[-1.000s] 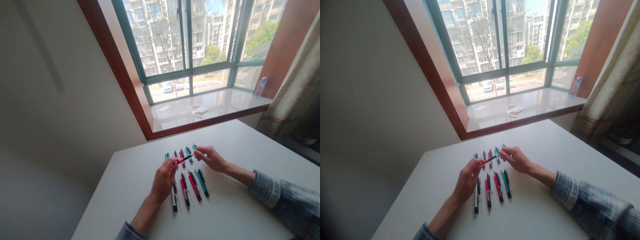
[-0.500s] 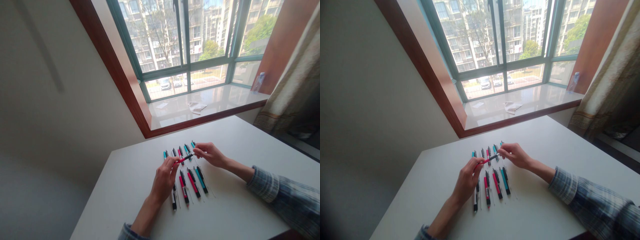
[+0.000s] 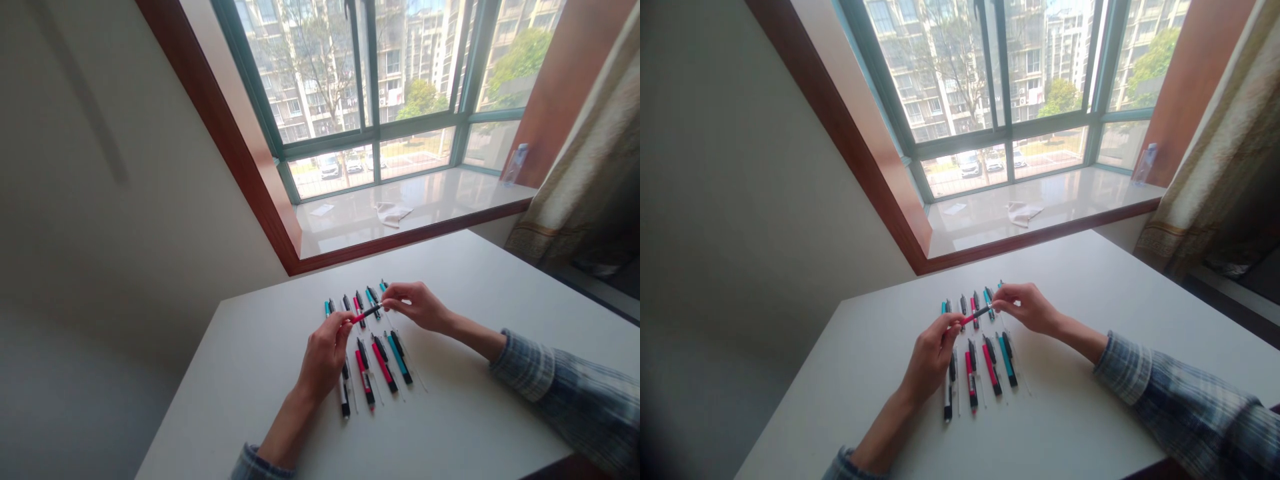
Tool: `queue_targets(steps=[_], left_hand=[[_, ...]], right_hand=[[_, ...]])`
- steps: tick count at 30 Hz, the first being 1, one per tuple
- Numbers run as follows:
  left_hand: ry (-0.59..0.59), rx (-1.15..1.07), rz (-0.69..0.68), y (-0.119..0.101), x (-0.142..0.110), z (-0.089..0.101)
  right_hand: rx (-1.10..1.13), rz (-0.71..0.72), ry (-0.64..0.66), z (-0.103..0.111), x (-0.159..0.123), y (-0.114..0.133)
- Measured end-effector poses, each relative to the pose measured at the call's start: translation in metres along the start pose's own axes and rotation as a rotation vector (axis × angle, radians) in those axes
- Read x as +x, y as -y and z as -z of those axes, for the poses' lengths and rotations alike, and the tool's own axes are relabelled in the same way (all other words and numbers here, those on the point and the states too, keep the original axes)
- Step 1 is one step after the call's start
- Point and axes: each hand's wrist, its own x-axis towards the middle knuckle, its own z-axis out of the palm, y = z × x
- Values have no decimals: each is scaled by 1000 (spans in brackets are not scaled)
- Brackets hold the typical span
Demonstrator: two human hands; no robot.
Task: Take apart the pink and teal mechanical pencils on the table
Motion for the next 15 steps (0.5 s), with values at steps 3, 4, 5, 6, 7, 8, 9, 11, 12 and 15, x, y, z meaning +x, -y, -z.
queue_targets(steps=[3,4,5,6,7,8,9,11,12,15], left_hand=[[-11,2,6,-1,0,0],[-16,3,8,-1,0,0],[-20,3,9,-1,0,0],[-23,5,9,-1,0,0],[-23,6,8,-1,0,0],[-22,7,8,-1,0,0],[-21,8,8,-1,0,0],[-19,8,6,-1,0,0],[-18,6,5,-1,0,0],[-21,1,2,-1,0,0]], right_hand=[[11,18,-9,-1,0,1],[10,19,-11,0,0,2],[8,15,-12,0,0,3],[4,7,-12,0,0,4],[1,-3,-9,0,0,5],[-2,-13,-4,1,0,5],[-3,-22,1,1,0,5],[0,-33,4,1,1,5],[3,-36,4,1,1,5],[26,-37,-12,0,1,3]])
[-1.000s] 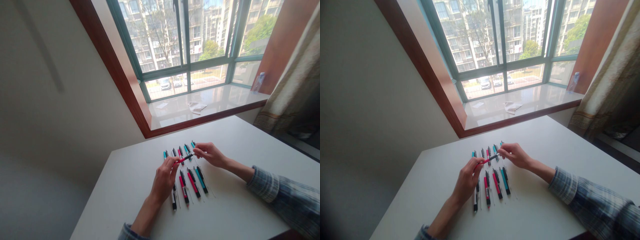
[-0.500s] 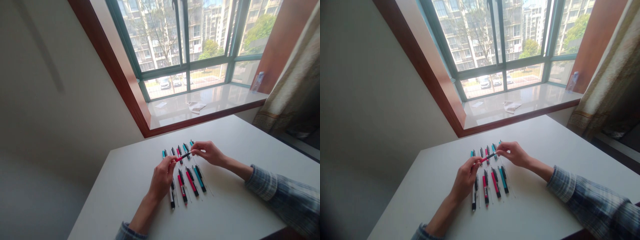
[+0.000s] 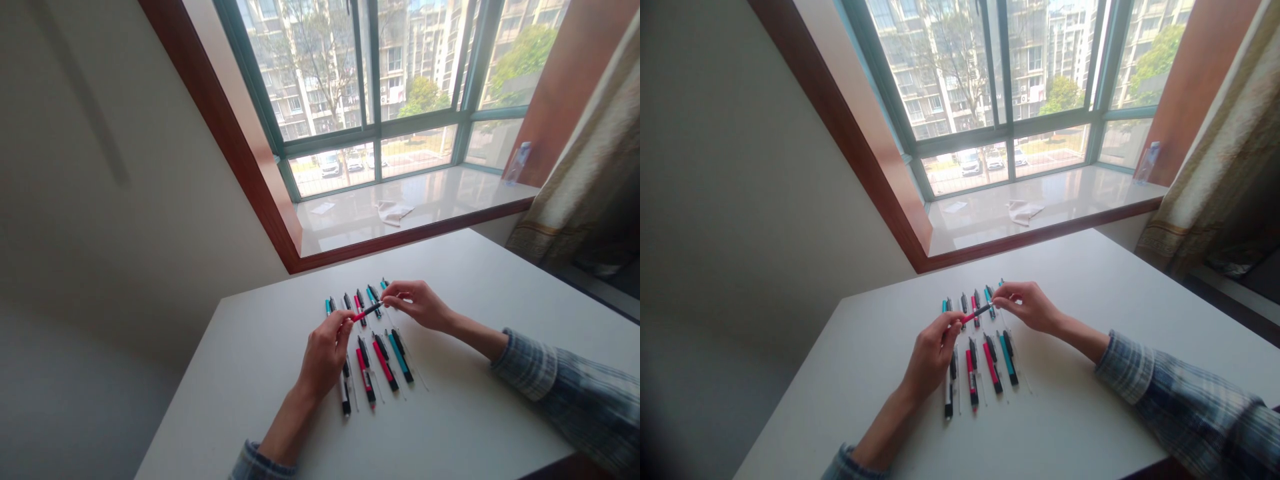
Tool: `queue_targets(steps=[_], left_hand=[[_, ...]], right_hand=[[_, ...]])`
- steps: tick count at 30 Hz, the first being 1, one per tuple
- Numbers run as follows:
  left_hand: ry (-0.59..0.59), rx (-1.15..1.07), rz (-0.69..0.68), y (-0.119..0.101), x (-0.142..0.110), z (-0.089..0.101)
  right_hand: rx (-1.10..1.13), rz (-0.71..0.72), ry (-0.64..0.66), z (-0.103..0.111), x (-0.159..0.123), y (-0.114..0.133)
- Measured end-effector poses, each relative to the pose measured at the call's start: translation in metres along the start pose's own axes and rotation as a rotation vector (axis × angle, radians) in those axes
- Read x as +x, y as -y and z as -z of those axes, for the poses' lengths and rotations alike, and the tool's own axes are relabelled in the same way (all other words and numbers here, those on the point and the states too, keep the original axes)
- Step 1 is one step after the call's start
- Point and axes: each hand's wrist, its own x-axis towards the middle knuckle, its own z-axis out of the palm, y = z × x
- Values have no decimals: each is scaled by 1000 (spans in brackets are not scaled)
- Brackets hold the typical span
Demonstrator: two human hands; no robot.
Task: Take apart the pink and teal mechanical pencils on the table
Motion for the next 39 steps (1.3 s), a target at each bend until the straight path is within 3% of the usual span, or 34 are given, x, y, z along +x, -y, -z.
queue_targets(steps=[16,23,28,39], left_hand=[[3,0,14,4,0,-2],[-1,3,-5,2,-1,0],[11,-1,-14,0,-1,0],[-17,-40,48,4,-1,-4]], right_hand=[[237,-51,-51,-2,0,-7],[241,-145,27,-2,0,-4],[172,-128,17,-2,0,-6],[302,-100,-68,-2,-1,-8]])
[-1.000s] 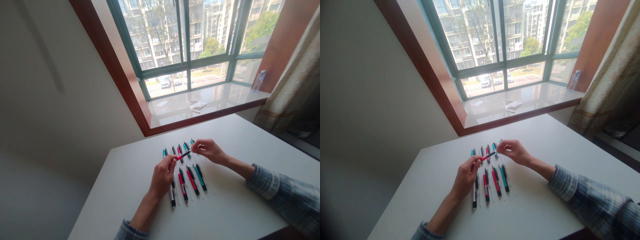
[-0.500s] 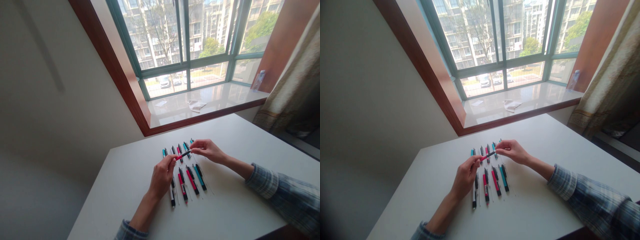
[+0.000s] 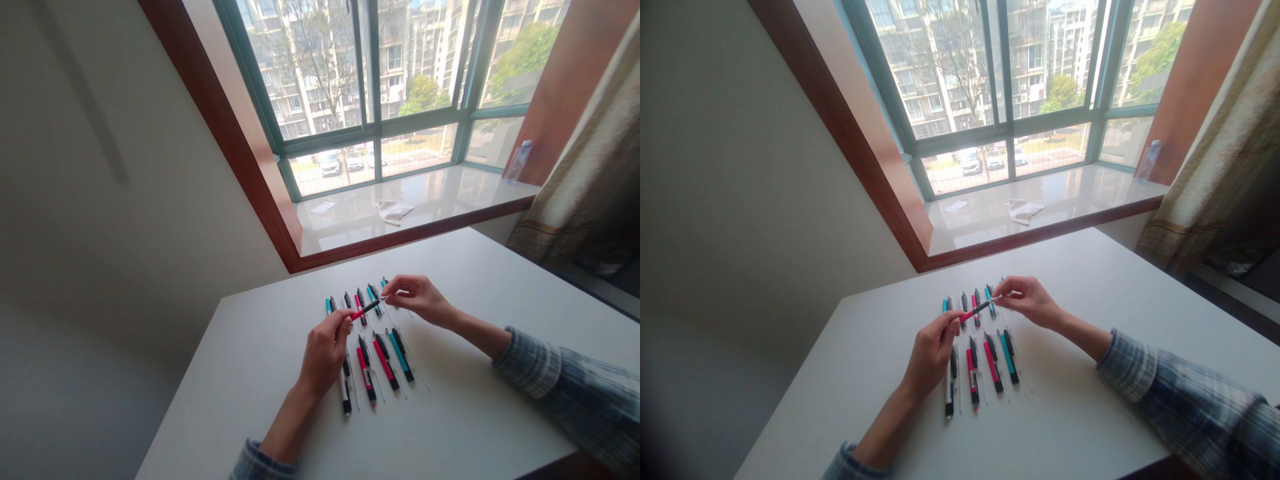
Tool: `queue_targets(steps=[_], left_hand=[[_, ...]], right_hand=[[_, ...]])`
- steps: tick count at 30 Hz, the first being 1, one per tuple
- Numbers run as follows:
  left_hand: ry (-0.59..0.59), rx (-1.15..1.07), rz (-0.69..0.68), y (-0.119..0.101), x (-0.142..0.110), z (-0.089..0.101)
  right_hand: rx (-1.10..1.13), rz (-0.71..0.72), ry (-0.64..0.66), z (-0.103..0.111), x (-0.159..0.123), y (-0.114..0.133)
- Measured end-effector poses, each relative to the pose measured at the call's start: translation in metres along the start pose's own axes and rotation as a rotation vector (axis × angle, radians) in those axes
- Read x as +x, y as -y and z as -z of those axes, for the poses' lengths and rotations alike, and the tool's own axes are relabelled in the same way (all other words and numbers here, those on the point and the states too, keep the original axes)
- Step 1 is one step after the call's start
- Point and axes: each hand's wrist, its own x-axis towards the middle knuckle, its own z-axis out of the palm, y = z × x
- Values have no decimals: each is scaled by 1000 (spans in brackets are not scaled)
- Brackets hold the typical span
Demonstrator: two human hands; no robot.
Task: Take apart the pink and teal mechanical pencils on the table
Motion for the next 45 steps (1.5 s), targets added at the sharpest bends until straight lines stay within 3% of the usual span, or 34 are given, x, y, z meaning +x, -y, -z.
queue_targets(steps=[5,8,16,24,31,39,45], left_hand=[[-102,-95,68,6,0,-8],[-151,-168,121,11,0,-11],[-171,-226,154,18,-2,-15],[-130,-189,139,19,-3,-14],[-131,-159,126,16,-2,-11],[-101,-166,115,9,-3,-10],[-76,-139,67,0,-3,-7]], right_hand=[[-29,-5,-146,13,1,-4],[-145,22,-132,23,2,-8],[-603,212,187,40,1,-6],[-721,111,505,46,1,6],[-758,98,584,44,0,6],[-727,87,572,40,1,15],[-650,120,321,31,2,17]])
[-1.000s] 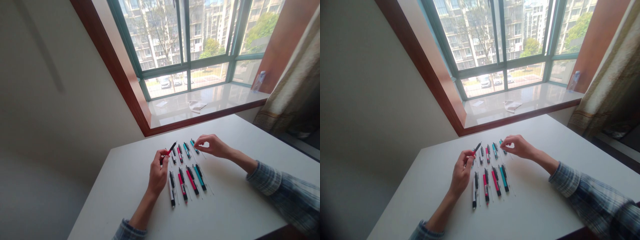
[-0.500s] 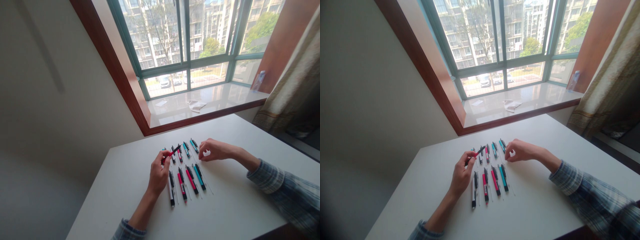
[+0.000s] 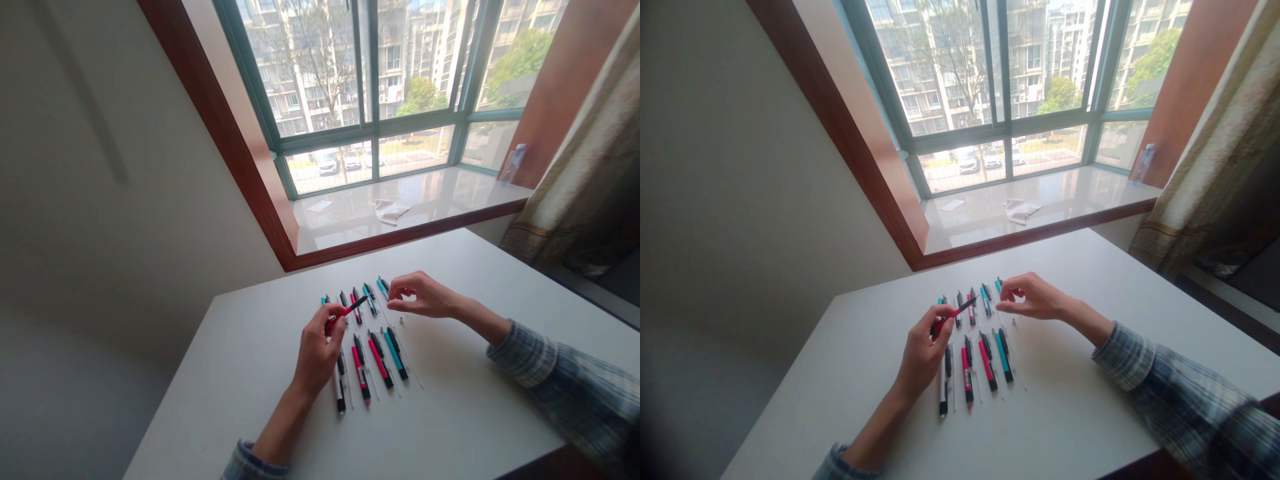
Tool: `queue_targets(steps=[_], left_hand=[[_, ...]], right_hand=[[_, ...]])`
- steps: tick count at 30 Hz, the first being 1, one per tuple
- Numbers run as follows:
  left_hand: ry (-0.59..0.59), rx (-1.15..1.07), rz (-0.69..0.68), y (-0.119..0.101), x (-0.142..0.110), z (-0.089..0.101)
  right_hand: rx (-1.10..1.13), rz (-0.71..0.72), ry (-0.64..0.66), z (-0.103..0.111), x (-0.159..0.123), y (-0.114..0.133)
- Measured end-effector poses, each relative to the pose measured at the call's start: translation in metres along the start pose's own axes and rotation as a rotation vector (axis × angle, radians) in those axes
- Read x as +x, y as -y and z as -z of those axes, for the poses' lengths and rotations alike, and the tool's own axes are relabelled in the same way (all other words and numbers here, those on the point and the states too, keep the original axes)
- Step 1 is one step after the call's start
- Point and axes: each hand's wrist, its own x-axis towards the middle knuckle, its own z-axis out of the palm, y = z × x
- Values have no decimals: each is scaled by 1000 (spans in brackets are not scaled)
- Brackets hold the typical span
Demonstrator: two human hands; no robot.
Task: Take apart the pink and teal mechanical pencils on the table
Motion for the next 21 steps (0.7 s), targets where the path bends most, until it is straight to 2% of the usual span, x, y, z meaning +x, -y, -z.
queue_targets(steps=[6,10,21], left_hand=[[64,19,-63,-8,-1,2],[91,47,-88,-11,1,4],[113,52,-130,-16,2,3]], right_hand=[[172,18,-107,-12,3,12],[224,16,-132,-16,4,17],[193,56,-158,-23,5,19]])
